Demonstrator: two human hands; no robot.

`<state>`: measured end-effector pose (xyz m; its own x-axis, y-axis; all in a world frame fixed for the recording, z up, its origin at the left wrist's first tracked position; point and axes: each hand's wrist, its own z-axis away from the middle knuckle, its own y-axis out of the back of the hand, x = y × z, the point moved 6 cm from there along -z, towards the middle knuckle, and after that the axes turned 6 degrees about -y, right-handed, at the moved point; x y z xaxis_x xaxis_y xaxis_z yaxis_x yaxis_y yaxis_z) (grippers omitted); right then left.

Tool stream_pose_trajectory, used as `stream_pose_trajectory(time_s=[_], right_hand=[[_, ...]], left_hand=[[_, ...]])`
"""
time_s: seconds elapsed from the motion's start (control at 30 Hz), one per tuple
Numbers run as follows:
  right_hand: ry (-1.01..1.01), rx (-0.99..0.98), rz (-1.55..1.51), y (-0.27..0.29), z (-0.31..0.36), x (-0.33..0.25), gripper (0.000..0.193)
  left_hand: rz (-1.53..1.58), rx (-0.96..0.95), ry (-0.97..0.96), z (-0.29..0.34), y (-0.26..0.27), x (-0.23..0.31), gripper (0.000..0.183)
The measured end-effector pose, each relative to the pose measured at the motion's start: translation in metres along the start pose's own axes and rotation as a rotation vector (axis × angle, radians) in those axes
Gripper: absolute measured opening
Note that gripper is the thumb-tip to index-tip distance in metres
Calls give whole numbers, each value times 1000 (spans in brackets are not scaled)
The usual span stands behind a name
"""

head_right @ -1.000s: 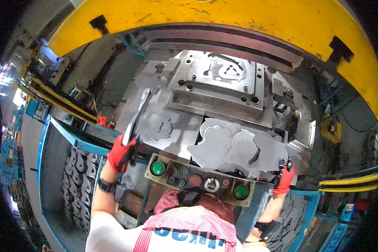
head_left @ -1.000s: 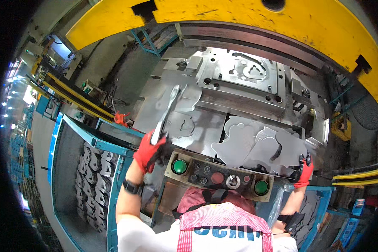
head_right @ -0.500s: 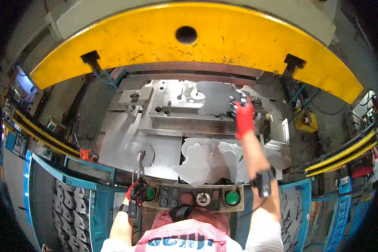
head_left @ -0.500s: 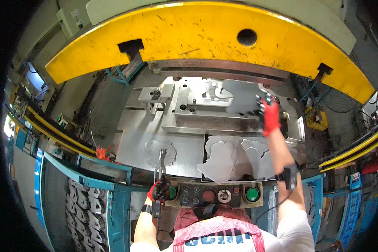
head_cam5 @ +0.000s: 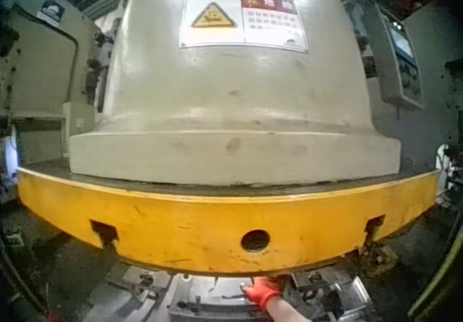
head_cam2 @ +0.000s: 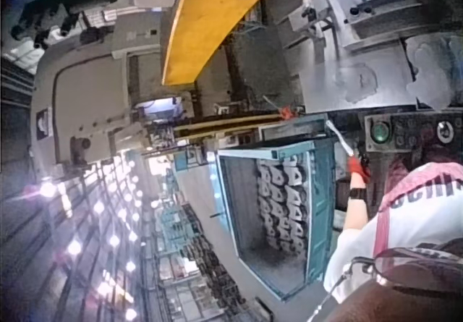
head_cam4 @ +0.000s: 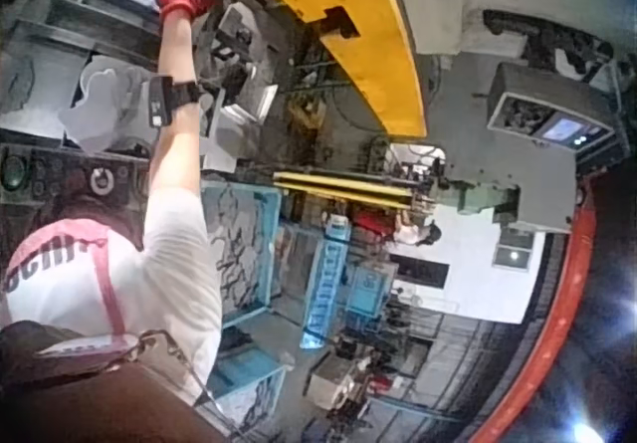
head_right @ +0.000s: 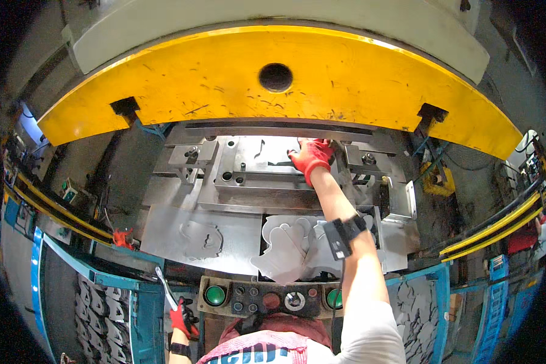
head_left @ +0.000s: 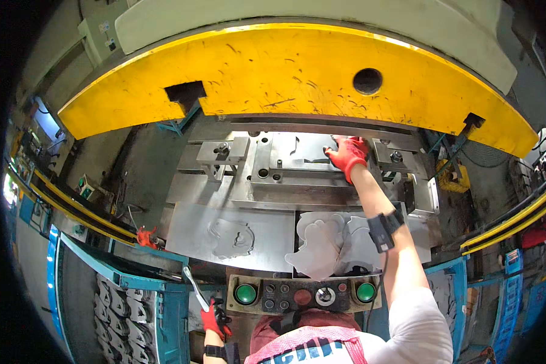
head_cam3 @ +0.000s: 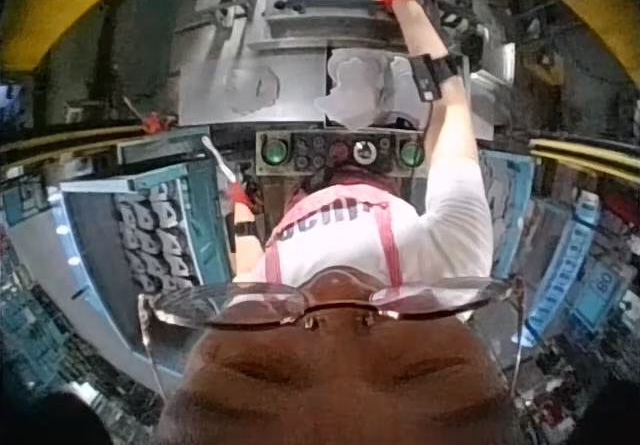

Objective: Operating a metal stamping press to create metal components.

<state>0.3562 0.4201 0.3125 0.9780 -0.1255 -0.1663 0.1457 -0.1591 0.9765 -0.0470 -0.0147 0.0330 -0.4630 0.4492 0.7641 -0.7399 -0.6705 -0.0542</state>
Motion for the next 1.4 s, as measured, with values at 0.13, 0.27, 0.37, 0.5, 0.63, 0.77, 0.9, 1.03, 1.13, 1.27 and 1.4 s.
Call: stream_pose_trajectory(time_s=[0.13, 0.27, 0.37, 0.5, 0.63, 0.77, 0.9, 1.03, 1.13, 1.27, 1.4], right_hand=[[87, 441, -154, 50, 82, 68, 48], [-170, 524, -369, 38, 185, 197, 45], [-585, 505, -536, -50, 293, 324, 43], [-791, -164, -989, -247, 410, 379, 55], [-735, -356, -1092, -299, 418, 329, 74], [-659, -370, -895, -288, 402, 308, 89], [-762, -307, -843, -269, 402, 303, 90], [-742, -310, -840, -244, 393, 287, 79], [-717, -271, -841, -275, 399, 304, 77], [-720, -220, -812, -272, 405, 304, 74], [-736, -258, -870, -250, 401, 289, 75]], left_hand=[[-370, 195, -60, 19, -53, 24, 54], [-473, 86, -253, -72, -12, -57, 65], [-531, 109, -209, -74, -25, -58, 74], [-459, -105, -17, -64, -55, -48, 84], [-523, 10, 79, -65, -43, -53, 87], [-594, 21, 18, -89, -17, -77, 92], [-580, 46, 33, -64, -52, -53, 88], [-588, 42, -15, -77, -38, -62, 82], [-500, -32, -6, -83, -39, -66, 81], [-463, -45, -41, -83, -38, -66, 78], [-569, 89, -23, -80, -25, -69, 72]])
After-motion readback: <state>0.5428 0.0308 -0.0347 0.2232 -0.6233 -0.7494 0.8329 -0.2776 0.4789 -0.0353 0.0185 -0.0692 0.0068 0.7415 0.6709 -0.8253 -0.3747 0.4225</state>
